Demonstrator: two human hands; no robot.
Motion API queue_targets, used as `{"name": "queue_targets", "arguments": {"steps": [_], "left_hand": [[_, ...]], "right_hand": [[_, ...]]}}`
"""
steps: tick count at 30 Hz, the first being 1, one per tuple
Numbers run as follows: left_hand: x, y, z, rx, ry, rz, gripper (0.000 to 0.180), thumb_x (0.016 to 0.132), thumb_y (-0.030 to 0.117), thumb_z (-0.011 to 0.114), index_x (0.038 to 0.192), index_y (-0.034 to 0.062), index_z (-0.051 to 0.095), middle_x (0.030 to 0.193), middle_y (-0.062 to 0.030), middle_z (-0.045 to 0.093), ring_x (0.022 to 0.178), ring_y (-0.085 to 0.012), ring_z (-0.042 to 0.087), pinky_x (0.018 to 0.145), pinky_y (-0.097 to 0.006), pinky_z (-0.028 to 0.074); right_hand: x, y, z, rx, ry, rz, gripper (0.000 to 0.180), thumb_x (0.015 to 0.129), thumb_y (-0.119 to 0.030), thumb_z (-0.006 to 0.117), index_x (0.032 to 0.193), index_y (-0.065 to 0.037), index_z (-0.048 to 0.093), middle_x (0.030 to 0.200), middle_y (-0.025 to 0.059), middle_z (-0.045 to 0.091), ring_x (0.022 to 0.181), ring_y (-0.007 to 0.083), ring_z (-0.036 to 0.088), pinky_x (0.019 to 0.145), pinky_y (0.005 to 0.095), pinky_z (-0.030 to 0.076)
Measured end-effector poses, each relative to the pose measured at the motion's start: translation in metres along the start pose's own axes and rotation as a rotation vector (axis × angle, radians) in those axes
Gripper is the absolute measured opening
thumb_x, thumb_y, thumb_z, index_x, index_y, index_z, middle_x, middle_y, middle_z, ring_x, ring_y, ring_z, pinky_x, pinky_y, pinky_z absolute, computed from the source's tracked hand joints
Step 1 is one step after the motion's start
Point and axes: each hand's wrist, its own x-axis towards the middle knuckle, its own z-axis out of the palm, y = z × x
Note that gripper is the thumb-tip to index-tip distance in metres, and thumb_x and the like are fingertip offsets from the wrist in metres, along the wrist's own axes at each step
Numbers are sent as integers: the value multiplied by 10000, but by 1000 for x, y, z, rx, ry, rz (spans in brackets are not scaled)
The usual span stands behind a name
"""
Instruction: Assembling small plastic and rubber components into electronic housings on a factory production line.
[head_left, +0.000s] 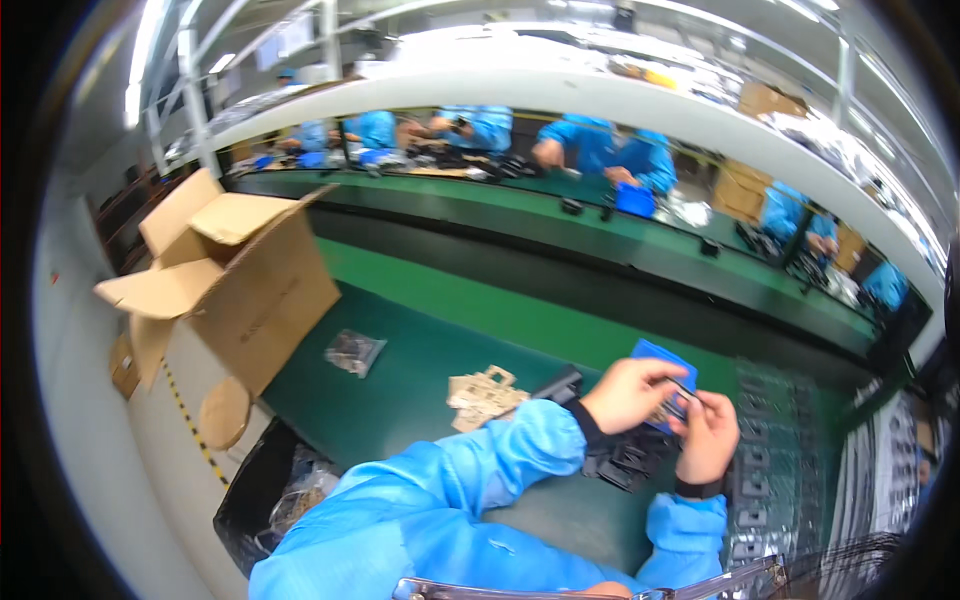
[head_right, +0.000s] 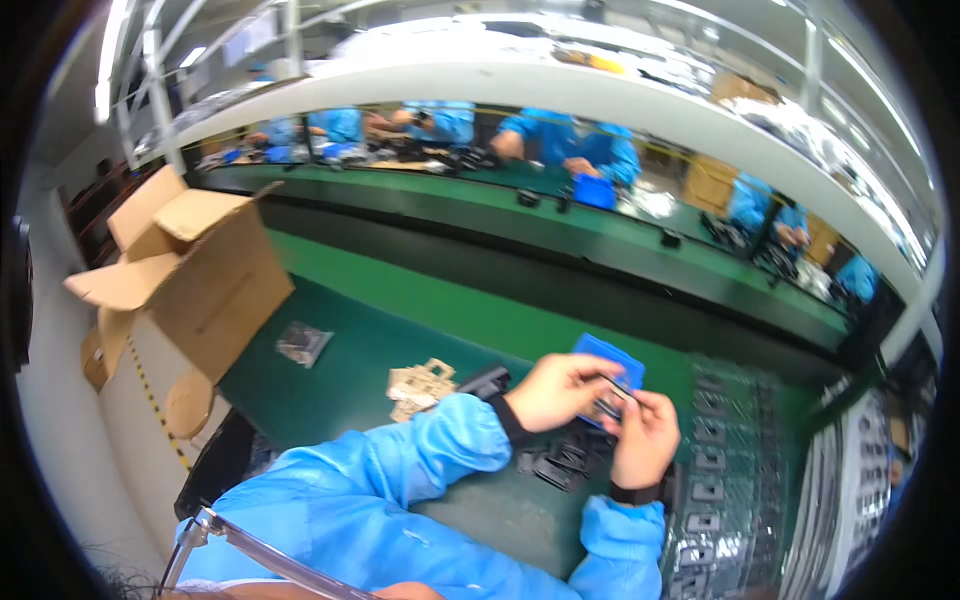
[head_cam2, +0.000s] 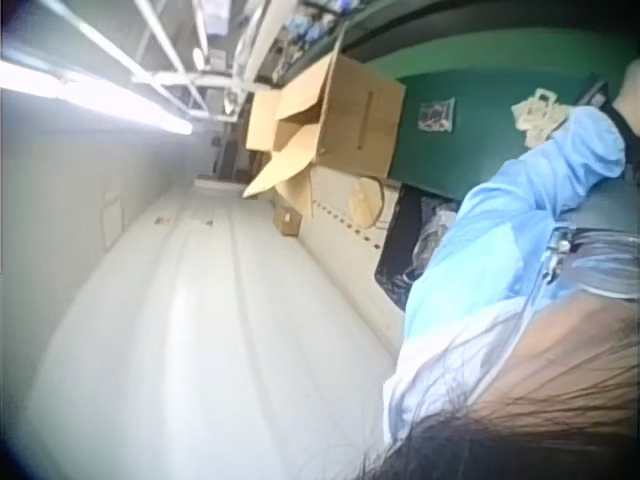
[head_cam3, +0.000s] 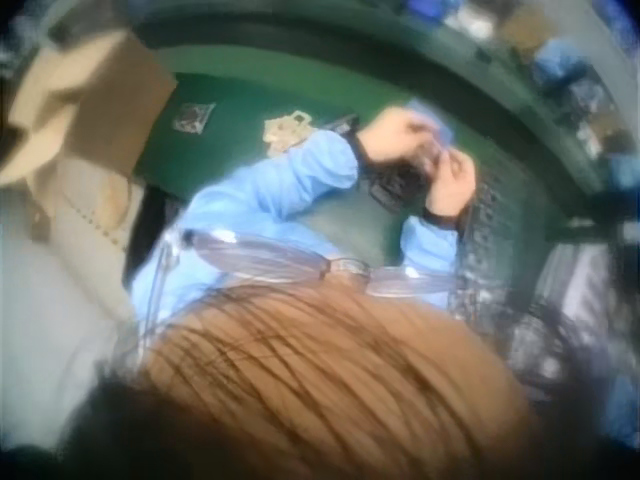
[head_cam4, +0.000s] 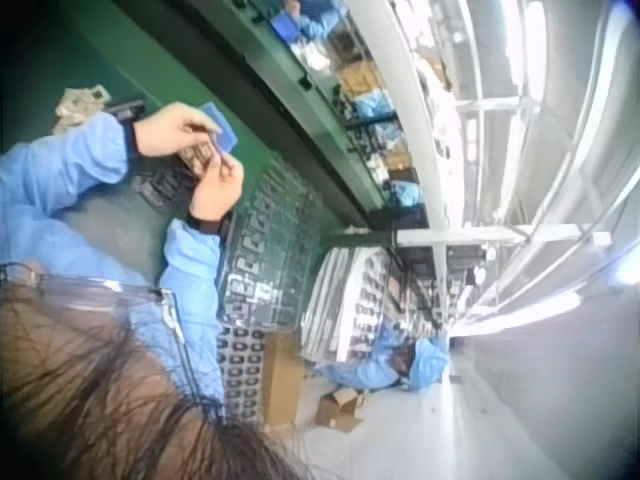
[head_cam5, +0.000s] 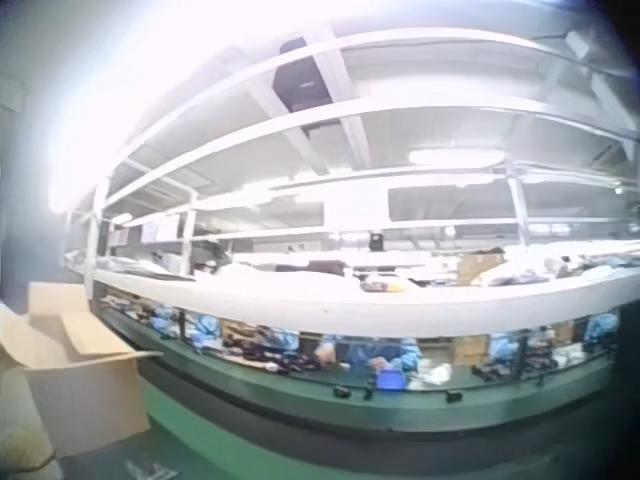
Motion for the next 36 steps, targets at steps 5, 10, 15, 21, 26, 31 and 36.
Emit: {"name": "queue_targets", "arguments": {"steps": [5,10,15,21,26,31,36], "left_hand": [[-6,3,-10,642,391,408,203,784,28,794,815,23,593,1222,-165,545,968,-199,637,748,-335,572],[-12,10,-6,310,327,263,152,802,-28,759,935,26,710,1286,-138,536,1045,-187,632,797,-307,571],[-10,13,-9,166,254,171,118,849,-39,709,953,3,672,1322,-148,496,1029,-181,646,779,-285,608],[-7,8,-16,245,71,139,74,909,-4,660,970,7,620,1307,-143,499,1079,-201,621,767,-292,598],[-5,-3,-17,416,208,351,51,941,21,609,980,43,585,1148,-113,567,928,-203,633,792,-326,546],[4,-14,-39,1006,152,341,88,869,15,665,945,19,620,1127,-143,655,1033,-299,653,901,-391,524],[-2,10,-25,529,67,347,323,831,48,758,1146,39,686,1308,-170,619,1222,-291,596,1037,-375,464]], "right_hand": [[-13,32,10,59,-40,-78,129,942,57,611,1033,-7,546,1097,156,681,984,202,696,720,278,602],[-20,41,0,103,-129,-159,221,876,156,634,1050,26,589,1208,201,642,1134,260,642,1012,373,498],[-18,37,-3,111,-223,-188,242,870,155,643,1069,31,583,1228,233,639,1119,307,654,990,411,525],[-22,33,-3,136,-273,-149,314,846,161,668,1108,31,552,1131,206,650,1068,310,673,882,381,585],[-13,20,-10,50,38,75,270,933,27,641,1180,-5,538,1096,125,657,921,235,719,706,260,586],[-4,21,-14,95,65,169,215,1008,-114,578,1197,-16,553,1015,89,657,815,187,701,651,248,571],[-6,23,-4,81,-76,159,187,1010,-139,589,1151,-19,569,896,70,645,690,133,644,593,235,532]]}}
